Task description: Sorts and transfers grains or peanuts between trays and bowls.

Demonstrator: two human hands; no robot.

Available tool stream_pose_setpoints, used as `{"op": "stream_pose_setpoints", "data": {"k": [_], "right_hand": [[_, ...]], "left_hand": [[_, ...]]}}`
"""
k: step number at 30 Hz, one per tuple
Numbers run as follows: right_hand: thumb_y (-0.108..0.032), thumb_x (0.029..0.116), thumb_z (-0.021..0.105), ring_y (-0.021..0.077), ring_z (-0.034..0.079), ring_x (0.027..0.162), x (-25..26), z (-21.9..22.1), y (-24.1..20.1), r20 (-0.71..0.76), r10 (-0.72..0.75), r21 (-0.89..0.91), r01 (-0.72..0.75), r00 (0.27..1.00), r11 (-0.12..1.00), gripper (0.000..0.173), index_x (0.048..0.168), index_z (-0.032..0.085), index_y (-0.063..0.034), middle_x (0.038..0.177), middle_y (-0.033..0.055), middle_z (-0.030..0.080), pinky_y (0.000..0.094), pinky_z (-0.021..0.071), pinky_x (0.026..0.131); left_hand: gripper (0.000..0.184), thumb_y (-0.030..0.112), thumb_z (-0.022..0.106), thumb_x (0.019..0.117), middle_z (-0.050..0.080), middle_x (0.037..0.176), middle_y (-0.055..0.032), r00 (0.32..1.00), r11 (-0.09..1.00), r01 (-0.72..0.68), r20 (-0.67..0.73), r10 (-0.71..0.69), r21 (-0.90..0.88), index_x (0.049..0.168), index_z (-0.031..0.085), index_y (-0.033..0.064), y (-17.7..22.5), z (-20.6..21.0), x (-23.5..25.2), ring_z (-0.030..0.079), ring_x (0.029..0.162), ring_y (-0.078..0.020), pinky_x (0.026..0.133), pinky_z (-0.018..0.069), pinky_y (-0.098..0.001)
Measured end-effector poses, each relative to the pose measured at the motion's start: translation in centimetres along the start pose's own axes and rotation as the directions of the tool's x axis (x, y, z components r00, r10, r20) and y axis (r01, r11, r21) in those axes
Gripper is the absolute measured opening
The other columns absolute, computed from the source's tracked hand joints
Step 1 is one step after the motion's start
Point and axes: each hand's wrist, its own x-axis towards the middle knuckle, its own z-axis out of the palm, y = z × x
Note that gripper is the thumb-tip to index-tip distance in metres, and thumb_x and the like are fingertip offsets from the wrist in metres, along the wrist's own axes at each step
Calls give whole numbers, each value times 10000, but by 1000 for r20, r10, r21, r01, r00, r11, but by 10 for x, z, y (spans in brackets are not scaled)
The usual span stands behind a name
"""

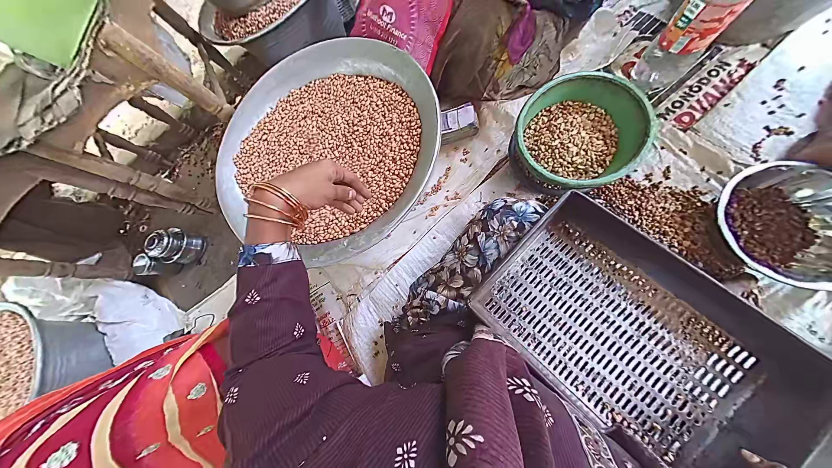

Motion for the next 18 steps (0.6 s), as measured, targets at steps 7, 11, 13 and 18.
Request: {"op": "stream_pose_setpoints", "data": {"k": [7, 11, 13, 18], "right_hand": [[-150, 779, 590, -23, 699, 745, -24, -17, 31, -317, 50, -88, -82, 947, 993, 361, 1140, 588, -163, 849, -144, 715, 195, 606, 674], [-215, 732, 621, -13, 689, 701, -43, -16, 47, -384, 98, -109, -150, 918, 983, 351, 1078, 613, -159, 804, -128, 701, 209, 598, 635], [-227, 733, 618, 0, 690, 686, -46, -17, 53, -391, 109, -80, -151, 914, 985, 326, 1052, 623, -156, 786, -117, 702, 222, 599, 626], [-213, 734, 626, 7, 680, 748, -40, -17, 51, -349, 109, -30, -127, 931, 991, 360, 1088, 626, -147, 857, -95, 693, 237, 592, 692]], "left_hand": [[239, 57, 460, 1085, 744, 1009, -127, 917, 949, -296, 311, 251, 106, 1174, 665, -25, 135, 56, 59, 763, 884, -173, 851, 625, -307], [219, 96, 502, 1079, 757, 967, -107, 874, 864, -470, 238, 425, 183, 1137, 671, -31, 207, 85, 100, 766, 835, -132, 818, 635, -292], [246, 132, 493, 1090, 756, 957, -100, 864, 838, -502, 154, 479, 213, 1156, 670, -26, 235, 96, 111, 762, 822, -116, 822, 633, -290], [764, 360, 613, 1030, 321, 1593, -340, 686, 535, -586, 20, 728, 609, 1618, 260, 23, 265, 135, 138, 299, 1452, -587, 1104, 239, -800]]}}
